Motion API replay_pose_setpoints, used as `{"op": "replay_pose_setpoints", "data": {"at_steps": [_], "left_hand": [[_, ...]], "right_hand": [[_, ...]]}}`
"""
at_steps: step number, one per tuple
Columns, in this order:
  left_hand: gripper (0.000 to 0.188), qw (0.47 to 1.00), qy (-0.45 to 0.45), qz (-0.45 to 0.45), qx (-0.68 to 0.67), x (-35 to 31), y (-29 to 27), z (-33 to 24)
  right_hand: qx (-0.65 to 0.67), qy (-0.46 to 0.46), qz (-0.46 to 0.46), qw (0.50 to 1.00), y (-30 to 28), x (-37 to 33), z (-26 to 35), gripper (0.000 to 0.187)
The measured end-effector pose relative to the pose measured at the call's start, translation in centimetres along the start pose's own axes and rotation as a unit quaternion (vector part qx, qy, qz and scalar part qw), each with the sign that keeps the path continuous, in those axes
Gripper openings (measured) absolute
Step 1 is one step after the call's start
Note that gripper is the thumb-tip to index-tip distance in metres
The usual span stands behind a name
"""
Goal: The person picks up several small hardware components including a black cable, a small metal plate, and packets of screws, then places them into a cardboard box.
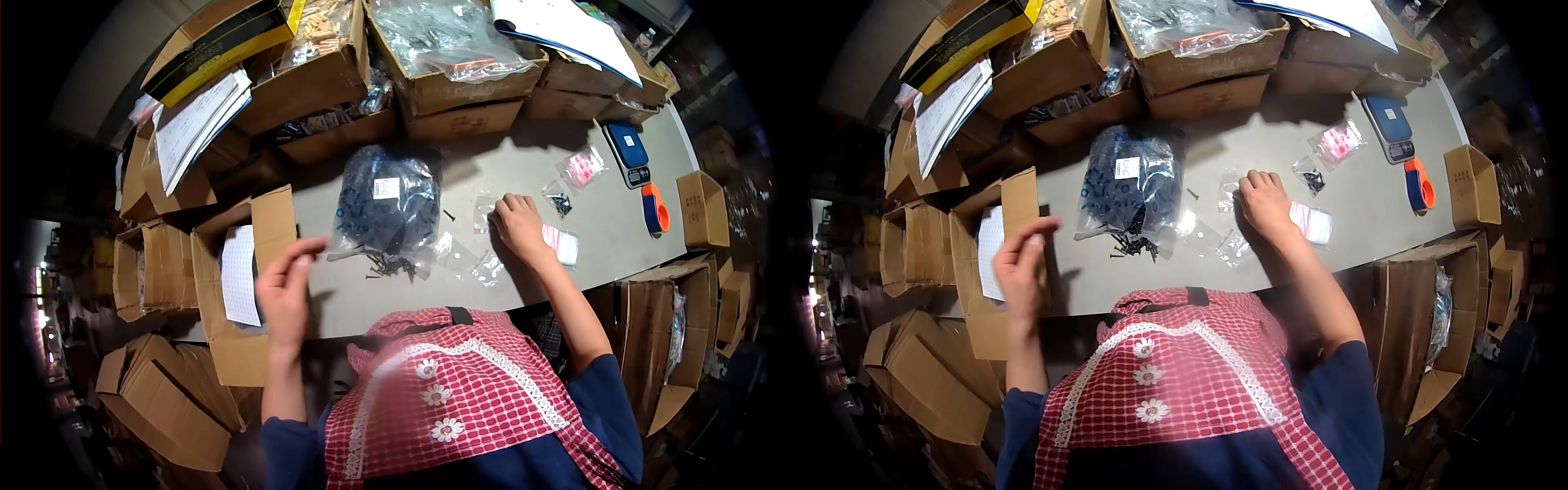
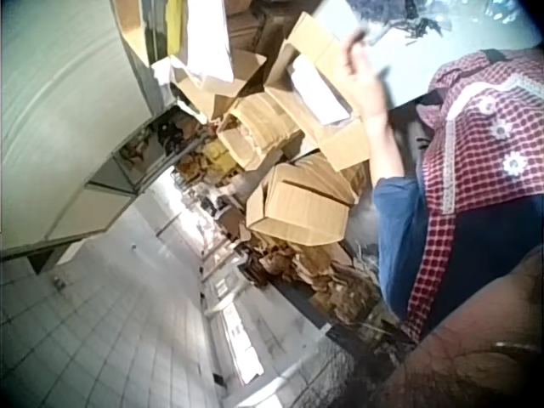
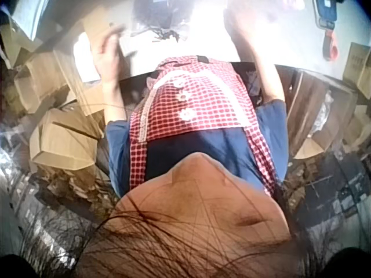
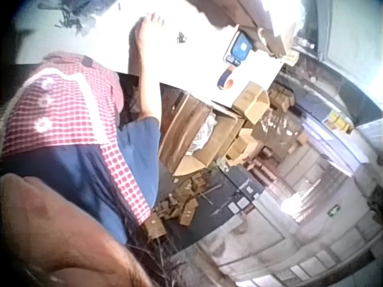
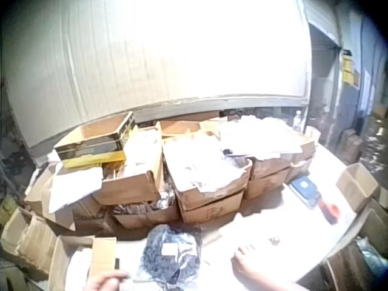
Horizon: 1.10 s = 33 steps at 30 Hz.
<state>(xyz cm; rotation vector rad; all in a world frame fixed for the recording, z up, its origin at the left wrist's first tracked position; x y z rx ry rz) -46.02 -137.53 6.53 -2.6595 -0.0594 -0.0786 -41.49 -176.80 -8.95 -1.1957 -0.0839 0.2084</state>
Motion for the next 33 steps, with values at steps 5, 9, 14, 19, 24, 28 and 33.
{"op": "replay_pose_setpoints", "data": {"at_steps": [5,9,14,19,24,28,33], "left_hand": [[0.021,0.988,-0.021,-0.147,-0.032,0.3,-7.4,2.3],[0.033,0.979,-0.077,-0.188,-0.028,-0.5,-12.1,5.6],[0.04,0.96,-0.146,-0.209,0.119,-1.9,-17.8,15.8],[0.064,0.861,-0.164,-0.101,0.47,-0.1,-16.9,15.7],[0.088,0.876,-0.18,-0.044,0.445,0.4,-15.8,16.3],[0.082,0.84,-0.066,-0.077,0.533,0.8,-13.8,19.1],[0.034,0.83,-0.075,-0.018,0.553,3.1,-13.2,15.2]], "right_hand": [[0.053,0.057,-0.019,0.997,0.6,1.4,0.3,0.026],[0.227,0.146,0.009,0.963,-0.5,3.0,0.1,0.042],[0.22,-0.166,-0.063,0.959,-3.1,3.6,0.8,0.031],[0.103,-0.04,-0.018,0.994,1.8,0.1,-0.5,0.036],[0.043,-0.017,0.005,0.999,-0.1,-2.0,1.9,0.042],[0.105,-0.025,-0.034,0.994,-2.6,-1.1,3.2,0.034],[0.194,-0.011,-0.085,0.977,-5.8,-0.2,3.4,0.022]]}}
Point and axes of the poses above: each hand's wrist, its own x-axis towards the middle knuckle, its own y-axis out of the palm, z = x × y, the point moved 2 cm from there along x, towards the middle knuckle, and after that the axes turned 12 degrees about x, right-handed, at the moved point
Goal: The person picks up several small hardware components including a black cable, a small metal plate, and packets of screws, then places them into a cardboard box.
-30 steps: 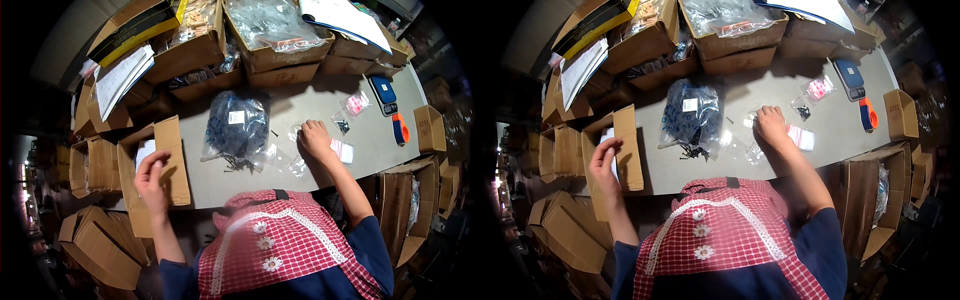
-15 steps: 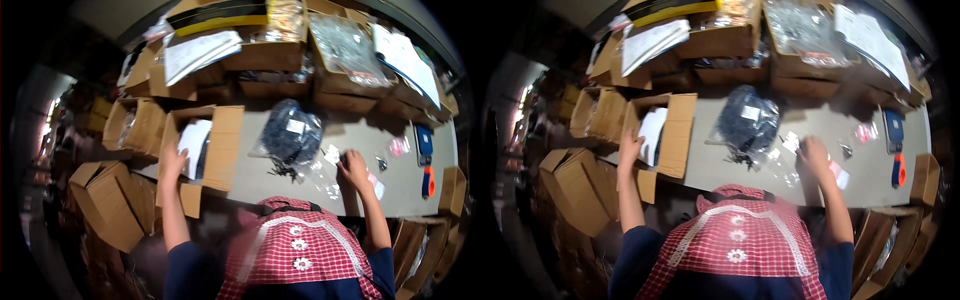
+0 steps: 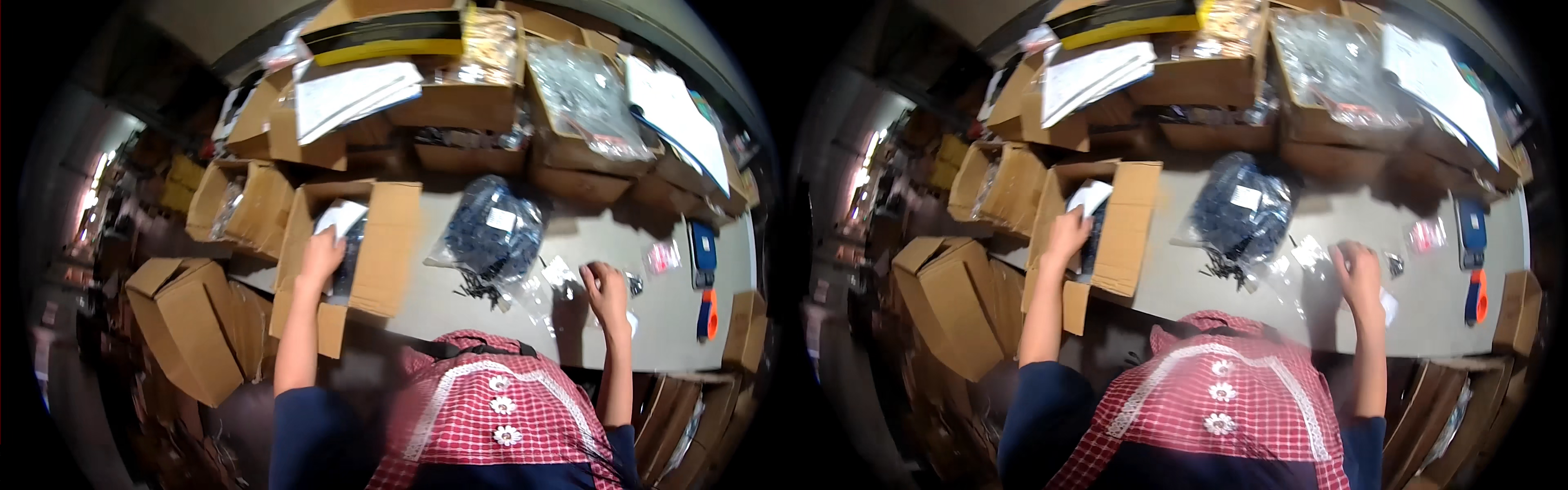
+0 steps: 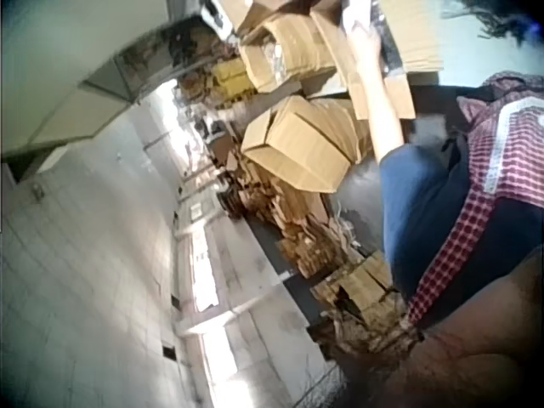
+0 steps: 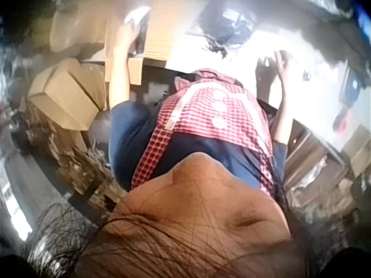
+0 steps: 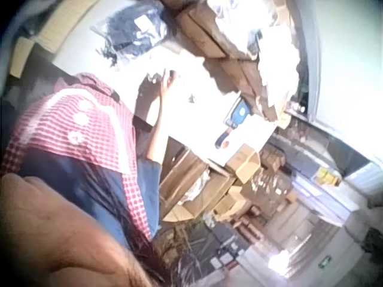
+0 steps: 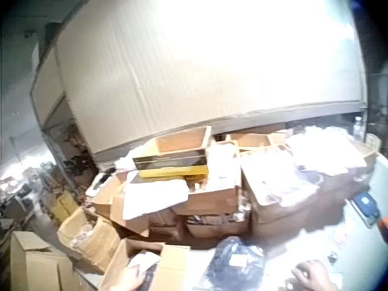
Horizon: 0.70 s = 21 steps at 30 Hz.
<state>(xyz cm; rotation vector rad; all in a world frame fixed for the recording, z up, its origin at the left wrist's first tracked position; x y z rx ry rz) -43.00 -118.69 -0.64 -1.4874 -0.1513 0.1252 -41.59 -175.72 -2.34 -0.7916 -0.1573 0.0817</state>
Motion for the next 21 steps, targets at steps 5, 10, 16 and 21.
{"op": "replay_pose_setpoints", "data": {"at_steps": [5,10,16,21], "left_hand": [[0.023,0.937,0.028,-0.341,0.065,-3.2,-7.6,-2.3],[0.027,0.881,0.248,-0.401,-0.034,-6.0,-15.3,-18.0],[0.039,0.815,0.476,-0.289,-0.16,-9.2,-11.9,-28.7],[0.044,0.862,0.359,-0.163,-0.318,-7.1,-11.2,-27.7]], "right_hand": [[0.163,0.005,-0.087,0.983,-1.2,-0.4,2.9,0.021],[0.424,-0.119,0.053,0.896,0.2,-1.7,11.9,0.05],[0.507,0.029,-0.028,0.861,0.4,-2.9,12.4,0.03],[0.651,0.084,-0.022,0.754,-1.6,-4.9,7.6,0.021]]}}
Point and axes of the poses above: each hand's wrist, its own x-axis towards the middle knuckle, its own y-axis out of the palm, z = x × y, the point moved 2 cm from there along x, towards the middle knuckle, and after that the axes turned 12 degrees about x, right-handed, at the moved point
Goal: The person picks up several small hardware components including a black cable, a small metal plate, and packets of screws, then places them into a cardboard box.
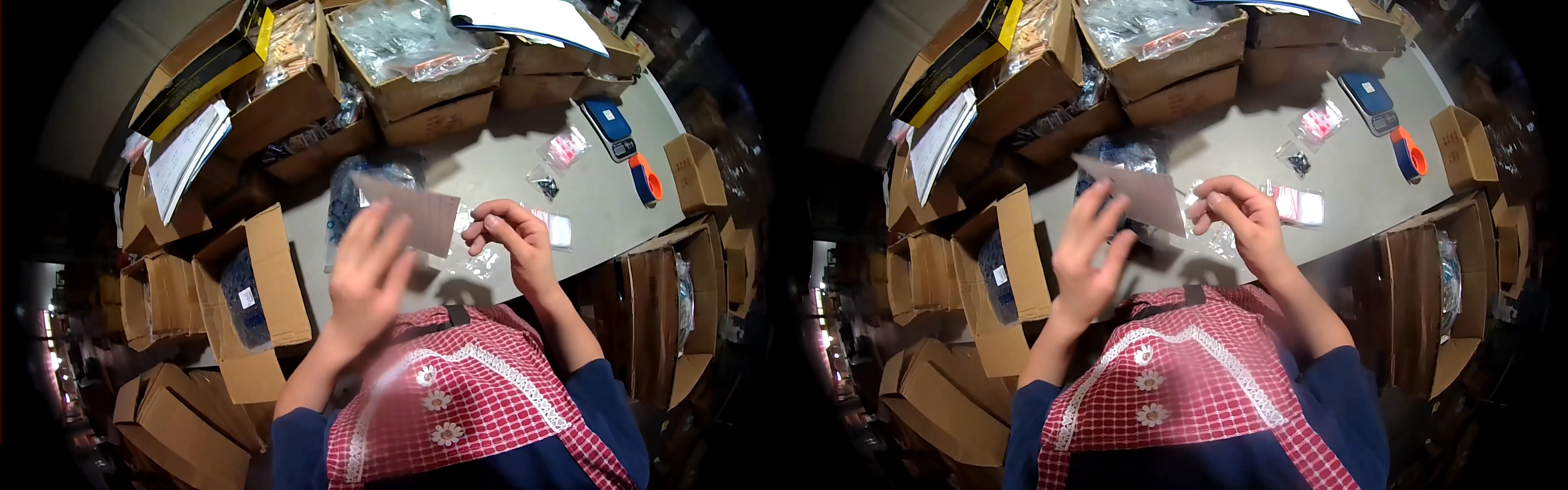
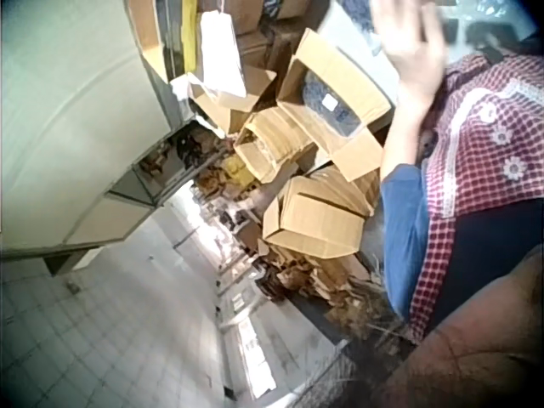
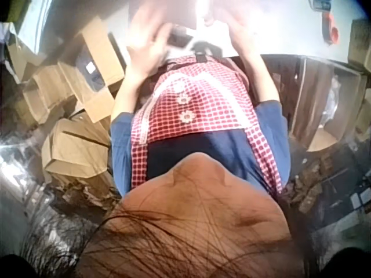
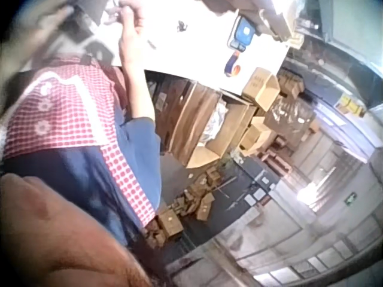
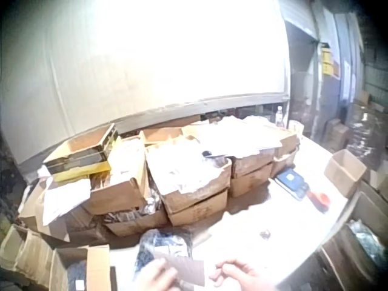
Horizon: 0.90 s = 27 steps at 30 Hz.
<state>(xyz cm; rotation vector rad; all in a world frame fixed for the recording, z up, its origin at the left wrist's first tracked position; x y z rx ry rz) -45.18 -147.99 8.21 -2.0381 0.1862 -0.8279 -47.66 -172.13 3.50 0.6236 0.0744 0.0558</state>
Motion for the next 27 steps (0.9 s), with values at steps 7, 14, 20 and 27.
{"op": "replay_pose_setpoints", "data": {"at_steps": [7,14,20,27], "left_hand": [[0.093,0.965,-0.215,0.149,-0.031,-1.7,8.0,7.6],[0.094,0.962,-0.212,0.157,-0.066,-3.1,11.8,8.7],[0.075,0.894,-0.312,0.185,-0.262,-2.7,11.4,8.7],[0.037,0.911,-0.324,0.198,-0.159,-0.8,12.5,7.5]], "right_hand": [[-0.081,0.014,-0.05,0.995,-2.3,2.4,-5.0,0.045],[0.001,0.105,-0.128,0.986,-5.3,8.8,-12.0,0.068],[-0.324,-0.028,-0.054,0.944,-6.6,11.9,-14.7,0.066],[-0.3,-0.131,0.002,0.945,-5.2,9.4,-14.0,0.057]]}}
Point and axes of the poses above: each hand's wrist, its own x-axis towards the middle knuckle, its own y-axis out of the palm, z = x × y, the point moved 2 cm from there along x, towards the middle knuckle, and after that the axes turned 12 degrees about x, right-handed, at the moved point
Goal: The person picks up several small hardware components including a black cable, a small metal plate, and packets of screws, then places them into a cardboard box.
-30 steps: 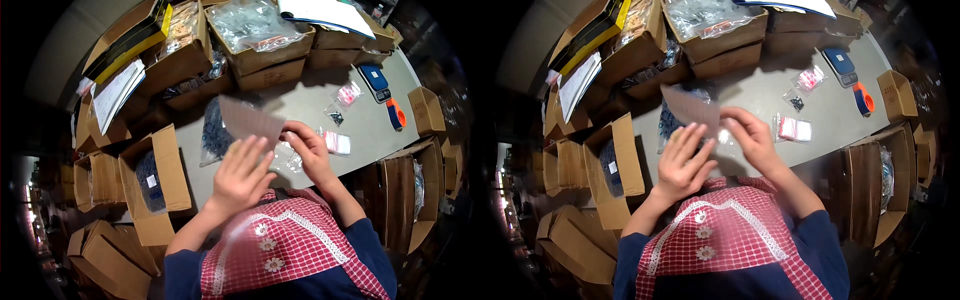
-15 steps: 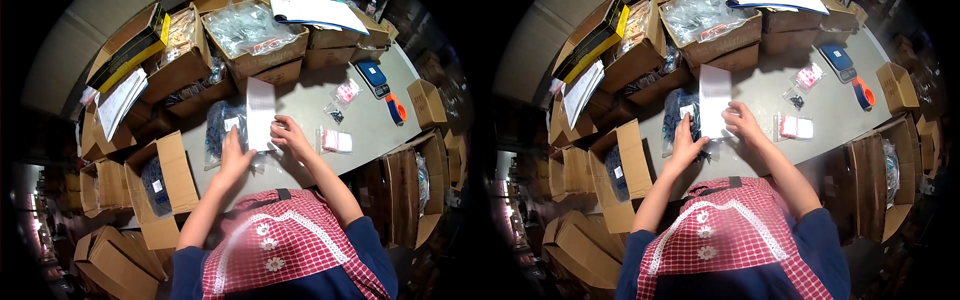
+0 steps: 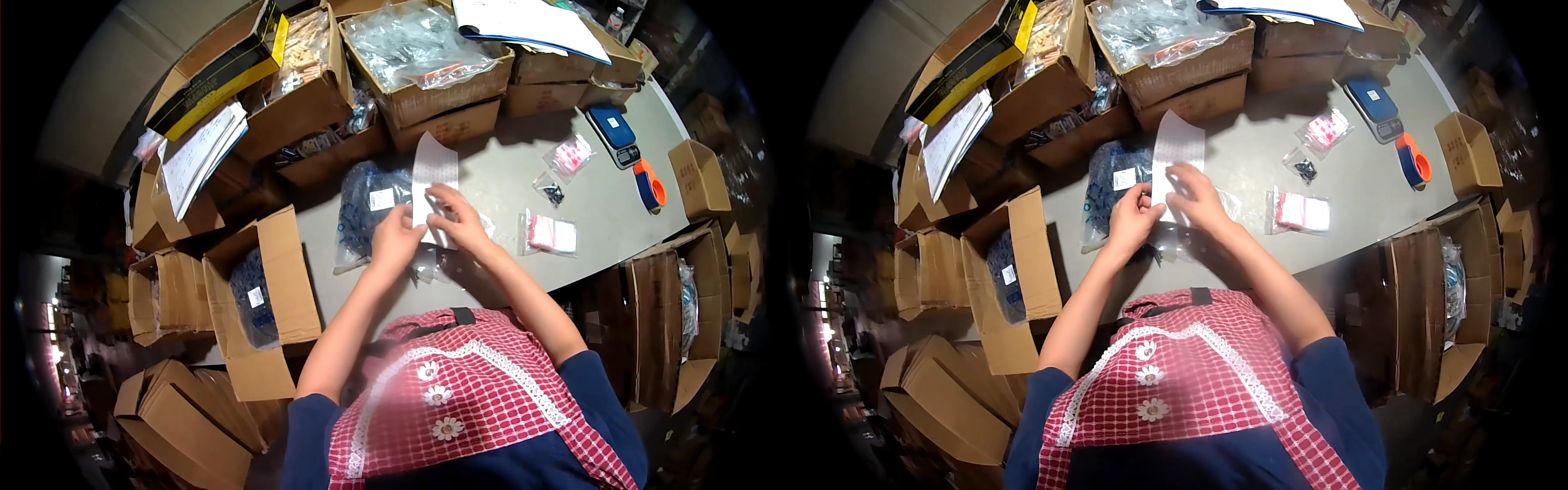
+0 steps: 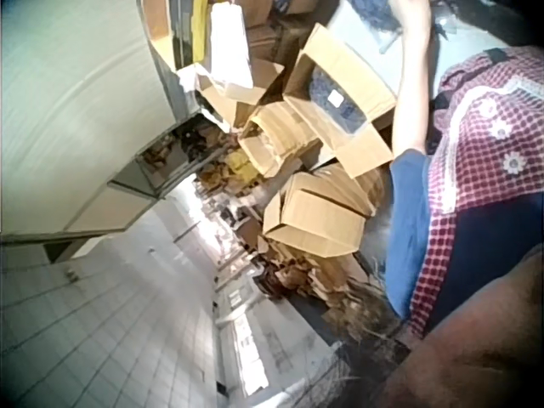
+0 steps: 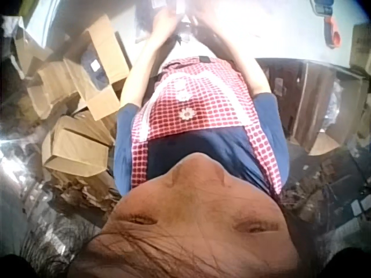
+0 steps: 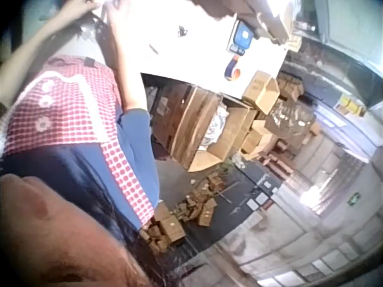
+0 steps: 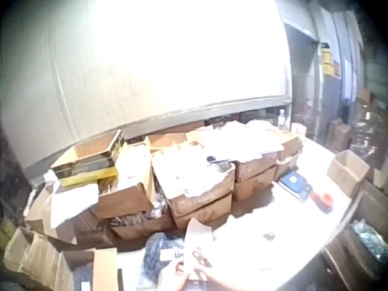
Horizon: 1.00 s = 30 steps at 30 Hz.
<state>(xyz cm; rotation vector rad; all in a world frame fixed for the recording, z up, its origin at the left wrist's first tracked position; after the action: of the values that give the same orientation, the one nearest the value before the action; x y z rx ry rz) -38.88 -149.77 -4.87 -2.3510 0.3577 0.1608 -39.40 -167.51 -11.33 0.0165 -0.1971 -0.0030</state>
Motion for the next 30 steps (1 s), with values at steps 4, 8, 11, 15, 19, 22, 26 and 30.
{"op": "replay_pose_setpoints", "data": {"at_steps": [4,8,11,15,19,22,26,30], "left_hand": [[0.036,0.963,0.088,0.0,-0.257,-3.7,-0.3,-3.0],[0.035,0.951,0.17,0.054,-0.253,-8.4,-1.0,-2.0],[0.036,0.96,0.218,0.1,-0.147,-9.2,-2.1,-0.4],[0.055,0.951,0.118,0.126,-0.258,-9.4,-4.4,-1.8],[0.034,0.964,0.03,0.063,-0.258,-8.4,-7.3,-5.4],[0.025,0.961,0.054,0.022,-0.271,-8.5,-7.4,-6.3],[0.031,0.956,0.039,0.046,-0.288,-9.3,-7.9,-7.7],[0.041,0.93,0.039,0.122,-0.344,-9.5,-7.4,-8.4]], "right_hand": [[0.181,0.158,-0.148,0.959,-4.0,-1.2,2.0,0.063],[0.319,0.261,-0.079,0.908,-4.3,-1.8,6.2,0.069],[0.369,0.245,-0.055,0.895,-3.0,-2.5,8.3,0.069],[0.328,0.122,-0.093,0.932,-1.3,-3.4,10.0,0.076],[0.288,0.087,-0.056,0.952,-0.5,-4.7,13.6,0.075],[0.096,-0.018,-0.078,0.992,-0.4,-4.9,14.5,0.073],[-0.258,-0.265,-0.082,0.925,-0.1,-4.9,19.3,0.048],[-0.298,-0.327,-0.044,0.896,1.7,-4.6,20.7,0.028]]}}
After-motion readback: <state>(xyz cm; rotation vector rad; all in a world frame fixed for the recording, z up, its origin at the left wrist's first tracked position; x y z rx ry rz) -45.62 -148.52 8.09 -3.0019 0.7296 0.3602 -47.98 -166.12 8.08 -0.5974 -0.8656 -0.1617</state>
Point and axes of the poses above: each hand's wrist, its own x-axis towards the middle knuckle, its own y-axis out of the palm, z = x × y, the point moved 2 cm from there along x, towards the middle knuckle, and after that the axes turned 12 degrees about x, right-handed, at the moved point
